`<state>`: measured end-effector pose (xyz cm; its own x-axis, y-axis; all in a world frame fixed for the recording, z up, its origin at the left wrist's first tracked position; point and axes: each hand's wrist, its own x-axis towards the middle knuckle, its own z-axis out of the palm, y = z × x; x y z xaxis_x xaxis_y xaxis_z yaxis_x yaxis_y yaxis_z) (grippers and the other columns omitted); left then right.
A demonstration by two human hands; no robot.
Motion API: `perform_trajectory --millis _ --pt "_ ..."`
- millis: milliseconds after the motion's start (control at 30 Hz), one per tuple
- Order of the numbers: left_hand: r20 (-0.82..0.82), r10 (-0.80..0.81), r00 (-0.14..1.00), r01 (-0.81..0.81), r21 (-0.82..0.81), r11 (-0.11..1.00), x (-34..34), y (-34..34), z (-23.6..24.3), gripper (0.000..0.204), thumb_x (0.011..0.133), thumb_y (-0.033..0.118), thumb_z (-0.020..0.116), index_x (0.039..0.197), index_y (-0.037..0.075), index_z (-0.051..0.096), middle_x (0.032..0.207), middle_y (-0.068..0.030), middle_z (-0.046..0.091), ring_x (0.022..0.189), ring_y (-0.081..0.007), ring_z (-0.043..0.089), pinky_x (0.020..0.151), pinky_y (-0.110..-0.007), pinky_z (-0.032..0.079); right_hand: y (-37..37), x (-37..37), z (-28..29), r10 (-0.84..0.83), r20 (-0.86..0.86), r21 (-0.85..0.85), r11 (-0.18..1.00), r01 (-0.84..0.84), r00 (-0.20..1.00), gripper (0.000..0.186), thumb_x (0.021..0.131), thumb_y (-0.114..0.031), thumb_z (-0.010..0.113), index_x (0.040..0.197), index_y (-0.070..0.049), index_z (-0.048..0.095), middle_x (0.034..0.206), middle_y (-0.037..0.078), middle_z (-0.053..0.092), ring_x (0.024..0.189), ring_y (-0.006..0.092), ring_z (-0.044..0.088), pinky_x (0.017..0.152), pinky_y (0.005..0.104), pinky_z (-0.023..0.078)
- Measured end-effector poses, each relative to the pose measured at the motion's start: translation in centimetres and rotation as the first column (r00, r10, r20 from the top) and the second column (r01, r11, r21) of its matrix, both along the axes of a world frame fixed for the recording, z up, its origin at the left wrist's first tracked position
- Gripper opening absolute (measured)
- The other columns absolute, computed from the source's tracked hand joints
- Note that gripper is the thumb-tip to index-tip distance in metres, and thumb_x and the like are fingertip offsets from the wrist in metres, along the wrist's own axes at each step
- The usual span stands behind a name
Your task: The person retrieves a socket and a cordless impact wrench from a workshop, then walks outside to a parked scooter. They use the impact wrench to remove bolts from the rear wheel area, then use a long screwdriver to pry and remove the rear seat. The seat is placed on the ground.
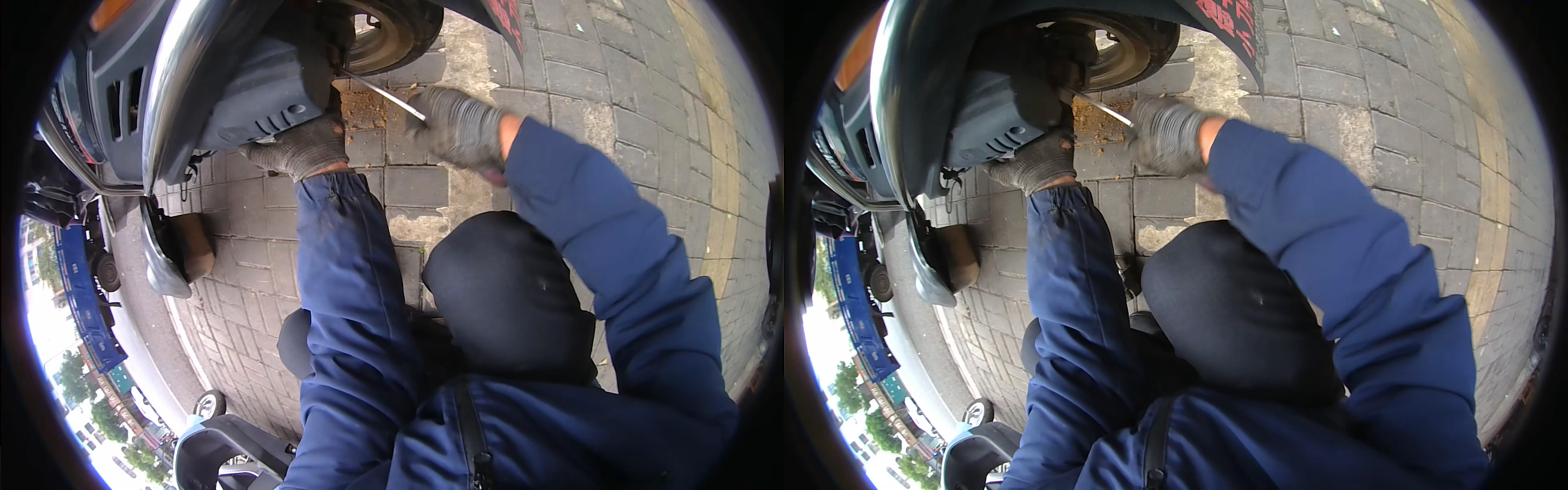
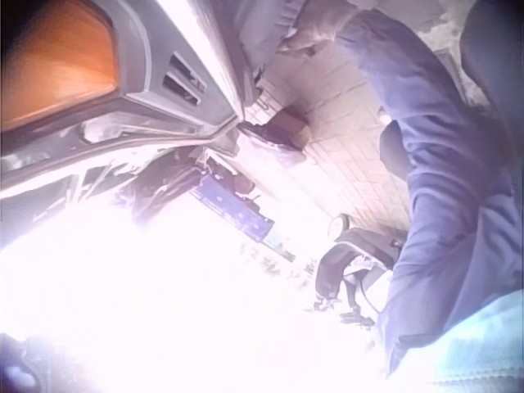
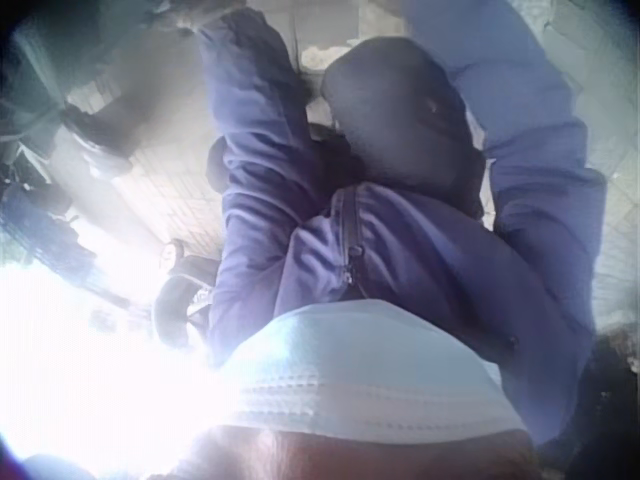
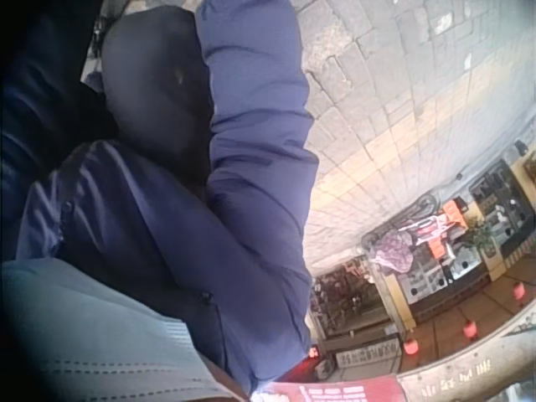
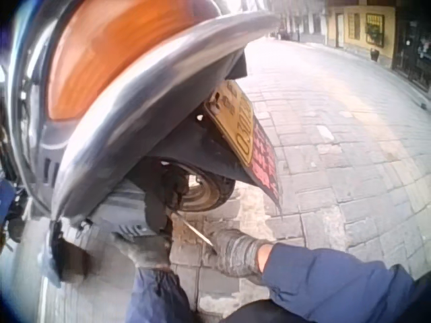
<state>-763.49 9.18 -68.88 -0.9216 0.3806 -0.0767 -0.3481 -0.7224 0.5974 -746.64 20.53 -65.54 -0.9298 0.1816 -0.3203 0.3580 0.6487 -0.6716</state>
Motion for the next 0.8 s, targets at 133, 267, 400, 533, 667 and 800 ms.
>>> perform_trajectory --millis 133,267,400,533,667,800 --pt "-0.021 -0.039 0.999 0.040 0.044 0.998 -0.4 -0.5 -0.3 0.067 0.080 0.059 0.030 0.134 0.020 0.038 0.139 -0.0088 0.035 0.127 -0.0289 0.034 0.100 -0.053 0.029 -0.4 0.8 -1.4 -0.077 -0.054 -0.034 0.997 0.076 0.996 0.023 0.083 -0.018 0.052 0.093 0.002 0.055 0.078 0.018 0.059 0.071 0.0267 0.059 0.067 0.0377 0.047" --pt "0.044 -0.046 0.998 0.041 0.103 0.994 -0.7 -0.8 -0.8 0.070 0.077 0.064 0.032 0.134 0.024 0.038 0.140 -0.0078 0.033 0.127 -0.0304 0.032 0.100 -0.058 0.027 0.5 4.2 -1.3 -0.177 0.081 -0.115 0.976 0.186 0.981 0.023 0.085 -0.017 0.050 0.093 0.004 0.054 0.071 0.012 0.055 0.058 0.0211 0.053 0.057 0.0348 0.046" --pt "0.112 -0.087 0.990 0.065 0.186 0.980 -0.7 -0.9 -1.1 0.077 0.072 0.070 0.037 0.134 0.025 0.038 0.141 -0.0074 0.032 0.127 -0.0305 0.031 0.102 -0.058 0.025 -0.5 8.4 -0.6 -0.415 0.415 -0.231 0.813 0.534 0.810 0.023 0.087 -0.019 0.051 0.099 0.000 0.056 0.062 0.004 0.049 0.045 0.0120 0.045 0.039 0.0296 0.038" --pt "0.110 -0.097 0.989 0.074 0.192 0.978 -0.4 -1.0 -0.7 0.079 0.071 0.069 0.042 0.134 0.021 0.038 0.141 -0.0072 0.032 0.127 -0.0305 0.031 0.104 -0.054 0.025 -0.5 9.3 -2.3 -0.605 0.411 -0.264 0.637 0.724 0.682 0.030 0.089 -0.023 0.053 0.107 0.001 0.055 0.061 0.002 0.047 0.041 0.0107 0.039 0.036 0.0289 0.032" --pt "0.185 -0.097 0.978 0.054 0.226 0.973 0.0 -1.2 -0.1 0.076 0.076 0.069 0.042 0.127 0.013 0.045 0.127 -0.0096 0.045 0.117 -0.0285 0.044 0.100 -0.052 0.032 -1.2 9.2 -4.8 -0.630 0.416 -0.194 0.643 0.741 0.656 0.030 0.087 -0.019 0.054 0.109 0.002 0.055 0.056 0.001 0.043 0.041 0.0086 0.037 0.036 0.0262 0.030" --pt "0.164 -0.079 0.983 0.041 0.224 0.974 -0.1 -1.1 0.0 0.077 0.077 0.070 0.037 0.128 0.013 0.044 0.130 -0.0099 0.043 0.118 -0.0288 0.042 0.100 -0.054 0.032 -1.5 9.3 -5.5 -0.657 0.422 -0.251 0.578 0.777 0.625 0.028 0.088 -0.018 0.052 0.109 0.001 0.054 0.062 0.003 0.045 0.043 0.0104 0.034 0.037 0.0290 0.027"
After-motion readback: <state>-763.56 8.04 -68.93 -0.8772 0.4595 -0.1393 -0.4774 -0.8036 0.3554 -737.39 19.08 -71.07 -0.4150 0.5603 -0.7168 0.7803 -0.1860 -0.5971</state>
